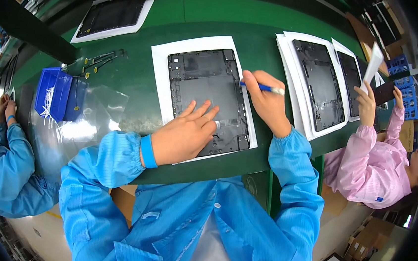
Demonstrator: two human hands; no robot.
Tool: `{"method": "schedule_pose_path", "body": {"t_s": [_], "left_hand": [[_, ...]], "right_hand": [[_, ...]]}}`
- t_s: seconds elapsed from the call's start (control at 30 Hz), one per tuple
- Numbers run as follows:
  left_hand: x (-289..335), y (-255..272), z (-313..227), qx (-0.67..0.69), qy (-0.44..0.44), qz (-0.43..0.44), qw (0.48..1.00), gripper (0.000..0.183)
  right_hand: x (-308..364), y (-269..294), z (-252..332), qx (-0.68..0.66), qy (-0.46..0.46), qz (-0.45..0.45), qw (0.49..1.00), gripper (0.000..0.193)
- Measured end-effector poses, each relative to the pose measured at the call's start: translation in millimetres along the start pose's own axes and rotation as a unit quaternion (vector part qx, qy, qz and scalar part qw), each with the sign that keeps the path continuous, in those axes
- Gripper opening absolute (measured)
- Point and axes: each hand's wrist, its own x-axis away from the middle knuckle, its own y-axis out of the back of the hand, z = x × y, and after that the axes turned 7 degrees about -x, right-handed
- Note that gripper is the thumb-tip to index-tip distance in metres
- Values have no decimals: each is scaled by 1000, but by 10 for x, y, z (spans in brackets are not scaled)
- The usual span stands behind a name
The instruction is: The person assembles internal components of electronic screen devices by hand, connecting internal wiring and protective film to connector pins within a tablet casing. The person uses a plastic spudger and tweezers to manipulate the small components.
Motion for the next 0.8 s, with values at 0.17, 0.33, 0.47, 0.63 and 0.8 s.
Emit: {"method": "schedule_pose_path", "body": {"t_s": [0.17,0.33,0.47,0.63,0.8], "left_hand": [[1,-46,0,3,6,-17,1000,18],[1,-72,7,2,11,-24,1000,18],[-9,-60,-27,-4,14,-29,999,18],[-26,-104,-25,-21,18,-24,999,18],[-4,-104,-27,-2,27,-29,999,18]], "right_hand": [[-218,-94,-67,63,-46,-14,997,30],[122,8,50,18,18,18,1000,27],[374,104,198,78,81,60,992,21],[656,269,376,91,39,70,993,23],[1037,463,599,19,-36,257,966,25]]}}
